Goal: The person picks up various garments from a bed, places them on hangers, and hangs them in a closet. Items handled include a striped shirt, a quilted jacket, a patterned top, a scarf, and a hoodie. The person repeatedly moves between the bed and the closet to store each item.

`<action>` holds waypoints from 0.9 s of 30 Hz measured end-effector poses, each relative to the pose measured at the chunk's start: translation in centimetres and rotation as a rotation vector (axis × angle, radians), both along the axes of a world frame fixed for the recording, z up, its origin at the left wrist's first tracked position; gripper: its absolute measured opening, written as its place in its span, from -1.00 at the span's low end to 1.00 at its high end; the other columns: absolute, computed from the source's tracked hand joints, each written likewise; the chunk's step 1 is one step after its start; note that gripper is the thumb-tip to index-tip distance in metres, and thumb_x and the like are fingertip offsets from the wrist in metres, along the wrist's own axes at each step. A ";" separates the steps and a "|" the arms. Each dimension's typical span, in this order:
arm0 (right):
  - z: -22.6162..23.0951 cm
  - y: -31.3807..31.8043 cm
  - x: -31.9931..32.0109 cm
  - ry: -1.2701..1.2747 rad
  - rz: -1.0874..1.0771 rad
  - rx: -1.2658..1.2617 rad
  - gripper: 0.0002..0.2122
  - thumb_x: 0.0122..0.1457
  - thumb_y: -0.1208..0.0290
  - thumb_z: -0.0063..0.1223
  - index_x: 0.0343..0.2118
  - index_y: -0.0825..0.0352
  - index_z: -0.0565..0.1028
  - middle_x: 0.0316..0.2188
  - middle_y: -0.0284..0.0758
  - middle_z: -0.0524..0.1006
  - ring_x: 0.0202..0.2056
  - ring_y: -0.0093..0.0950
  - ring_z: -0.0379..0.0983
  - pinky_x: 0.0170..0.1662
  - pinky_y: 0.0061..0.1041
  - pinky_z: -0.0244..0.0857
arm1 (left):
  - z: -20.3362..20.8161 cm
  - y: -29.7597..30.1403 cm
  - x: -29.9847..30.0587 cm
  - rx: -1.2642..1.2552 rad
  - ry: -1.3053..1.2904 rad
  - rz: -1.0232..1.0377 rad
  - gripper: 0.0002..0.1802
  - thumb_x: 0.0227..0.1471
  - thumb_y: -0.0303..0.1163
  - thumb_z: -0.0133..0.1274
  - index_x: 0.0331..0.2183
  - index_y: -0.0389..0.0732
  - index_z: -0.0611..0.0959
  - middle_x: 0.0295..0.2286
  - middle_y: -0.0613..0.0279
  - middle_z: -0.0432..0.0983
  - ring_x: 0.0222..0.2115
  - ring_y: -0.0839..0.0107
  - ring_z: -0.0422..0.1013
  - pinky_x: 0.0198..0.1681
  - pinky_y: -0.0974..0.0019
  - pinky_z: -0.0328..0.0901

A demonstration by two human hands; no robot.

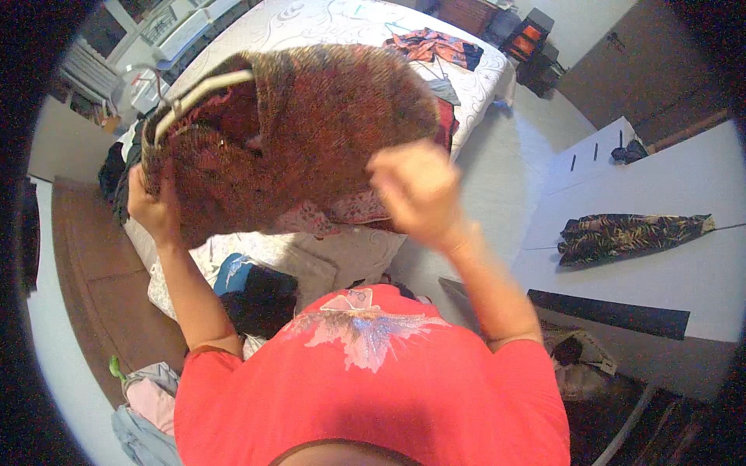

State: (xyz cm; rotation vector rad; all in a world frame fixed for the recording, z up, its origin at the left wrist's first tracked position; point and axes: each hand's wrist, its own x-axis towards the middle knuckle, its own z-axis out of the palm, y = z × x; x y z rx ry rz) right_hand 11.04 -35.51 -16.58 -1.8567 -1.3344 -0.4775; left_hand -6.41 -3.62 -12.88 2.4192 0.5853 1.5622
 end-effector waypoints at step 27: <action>21.8 -3.9 9.3 -0.589 -0.486 0.213 -0.76 0.08 0.26 0.06 -0.41 0.38 0.43 -0.58 -0.25 0.46 -0.52 -0.54 0.39 -0.48 -0.51 0.21 | 17.2 -3.7 14.8 -0.200 0.031 -1.230 -0.38 -0.12 -0.29 0.20 -0.04 -0.30 0.33 -0.20 0.18 0.39 -0.16 0.43 0.32 -0.06 0.34 0.23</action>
